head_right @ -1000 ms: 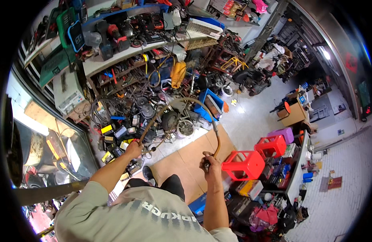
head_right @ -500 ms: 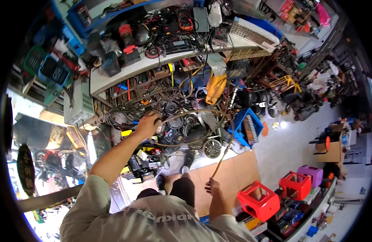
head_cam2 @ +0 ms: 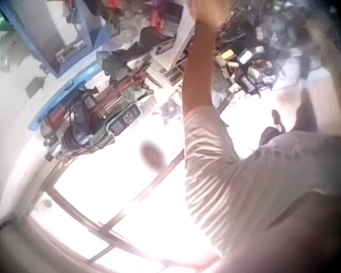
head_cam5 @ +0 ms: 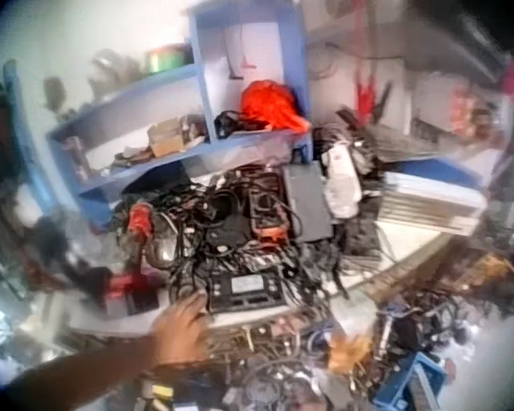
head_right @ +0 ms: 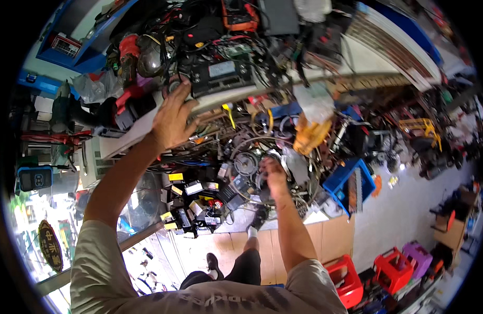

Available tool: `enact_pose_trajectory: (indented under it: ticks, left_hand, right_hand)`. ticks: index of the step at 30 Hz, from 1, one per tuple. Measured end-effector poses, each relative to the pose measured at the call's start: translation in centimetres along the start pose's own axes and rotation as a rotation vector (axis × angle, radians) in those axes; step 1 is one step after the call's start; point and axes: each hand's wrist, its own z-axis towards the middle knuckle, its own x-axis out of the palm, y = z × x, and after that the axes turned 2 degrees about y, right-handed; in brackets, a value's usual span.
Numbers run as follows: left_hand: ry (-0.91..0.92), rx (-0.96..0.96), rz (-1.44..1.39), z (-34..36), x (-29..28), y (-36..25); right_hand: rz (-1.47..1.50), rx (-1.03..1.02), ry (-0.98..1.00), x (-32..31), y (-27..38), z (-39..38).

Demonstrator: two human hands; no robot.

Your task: The person removes a wheel from a green waste cart on a sidewalk, carries a yellow hose into a workshop, and uses pliers to disassemble an electric motor and inspect its internal rotor and stator parts while sitting on the floor.

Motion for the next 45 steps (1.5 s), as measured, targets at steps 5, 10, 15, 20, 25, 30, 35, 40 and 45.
enact_pose_trajectory:
  ticks: [5, 10, 15, 20, 25, 30, 35, 40, 45]
  left_hand:
    - [0.06, 0.063, -0.036, 4.1, 0.2, -0.7]
    - [0.002, 0.055, -0.002, 1.7, 1.2, 0.4]
    - [0.051, 0.118, -0.101, 0.6, 0.1, 1.8]
    - [-0.174, 0.127, -0.127, 1.0, 2.3, 1.9]
    - [-0.246, 0.144, -0.247, 0.7, 3.2, 1.9]
    - [0.005, 0.183, -0.317, 0.1, 2.7, 2.1]
    - [-0.001, 0.138, -0.139, 1.4, 4.4, 1.6]
    - [-0.093, 0.178, 0.151, 0.3, 1.6, 1.6]
    - [-0.195, 0.162, 0.146, 0.1, 2.6, 1.7]
  right_hand:
    - [0.344, -0.224, 0.0, -9.7, 4.6, 21.0]
    - [0.004, -0.174, -0.177, -3.0, 9.1, 27.1]
    - [-0.612, -0.263, -0.227, -3.6, 9.7, 28.5]
    - [-1.176, -0.191, -0.28, -3.8, 10.8, 19.0]
    - [-1.316, -0.167, -0.296, -3.8, 10.9, 18.3]
    - [-1.311, -0.185, -0.289, -4.4, 8.9, 21.6]
    - [-1.247, -0.246, -0.31, -5.6, 9.1, 25.2]
    - [-1.023, -0.362, -0.284, -6.8, 8.8, 24.9]
    - [-0.32, -0.175, 0.115, -10.3, -2.8, 10.8]
